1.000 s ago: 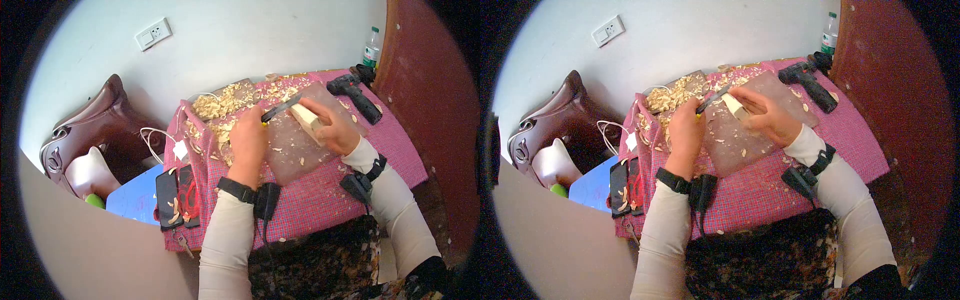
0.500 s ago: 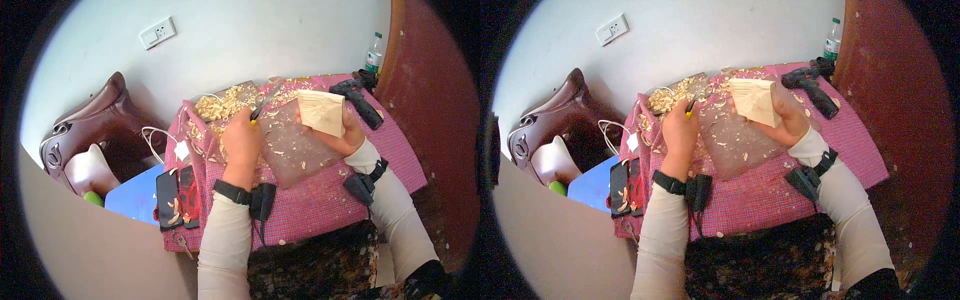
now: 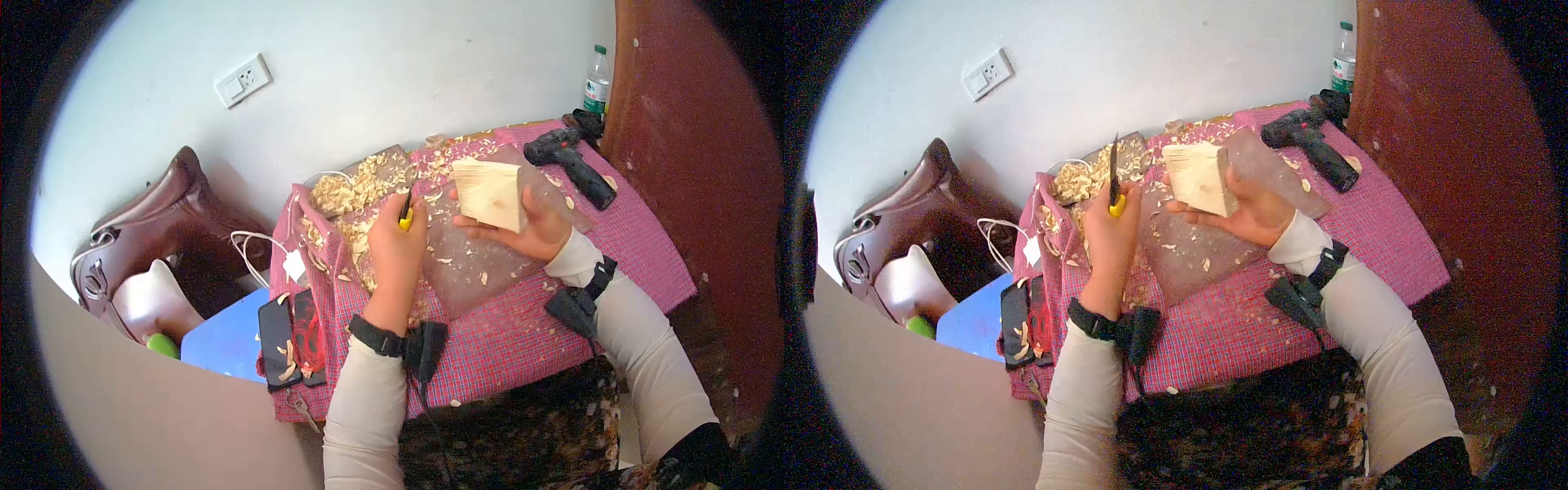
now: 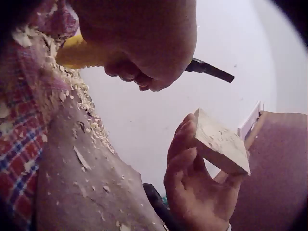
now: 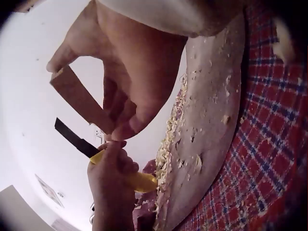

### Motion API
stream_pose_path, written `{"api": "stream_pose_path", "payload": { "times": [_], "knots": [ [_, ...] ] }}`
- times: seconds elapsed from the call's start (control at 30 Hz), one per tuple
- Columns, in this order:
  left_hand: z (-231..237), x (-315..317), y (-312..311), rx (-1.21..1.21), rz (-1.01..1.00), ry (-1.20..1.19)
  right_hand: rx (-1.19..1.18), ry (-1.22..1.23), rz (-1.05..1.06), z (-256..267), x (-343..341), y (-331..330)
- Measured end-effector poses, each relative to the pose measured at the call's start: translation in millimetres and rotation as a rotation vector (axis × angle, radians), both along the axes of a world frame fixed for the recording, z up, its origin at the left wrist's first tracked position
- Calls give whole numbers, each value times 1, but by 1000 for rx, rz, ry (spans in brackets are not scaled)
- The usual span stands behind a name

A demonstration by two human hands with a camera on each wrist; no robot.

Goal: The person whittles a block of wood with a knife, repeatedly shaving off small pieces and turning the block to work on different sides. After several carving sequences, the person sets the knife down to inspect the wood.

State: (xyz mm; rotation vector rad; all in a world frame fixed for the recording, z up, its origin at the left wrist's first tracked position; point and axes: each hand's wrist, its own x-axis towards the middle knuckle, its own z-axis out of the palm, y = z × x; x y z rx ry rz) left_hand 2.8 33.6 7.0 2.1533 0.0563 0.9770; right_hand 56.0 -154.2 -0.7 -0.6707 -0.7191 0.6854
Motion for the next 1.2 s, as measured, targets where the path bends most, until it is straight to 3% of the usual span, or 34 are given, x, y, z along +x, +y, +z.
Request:
{"api": "stream_pose_path", "payload": {
  "times": [0.17,0.3,0.57,0.63,0.83,0.97,1.2],
  "knots": [
    [-3,-2,-10,-196,-140,-23,-34,-106,-52,2,0,1],
    [-13,5,-4,-67,-101,-55,-105,-183,-223,1,-1,2],
    [-15,6,-1,-174,-171,36,-297,-378,-522,-8,1,4],
    [-17,5,-2,-62,-126,36,-384,-551,-741,-11,4,7],
    [-18,3,-3,248,-164,-55,-499,-822,-932,-10,0,4],
    [-12,-4,-8,450,-177,-57,-480,-777,-960,-11,2,4],
    [-8,-7,-9,498,-164,-53,-463,-857,-1002,3,-5,-3]
  ]
}}
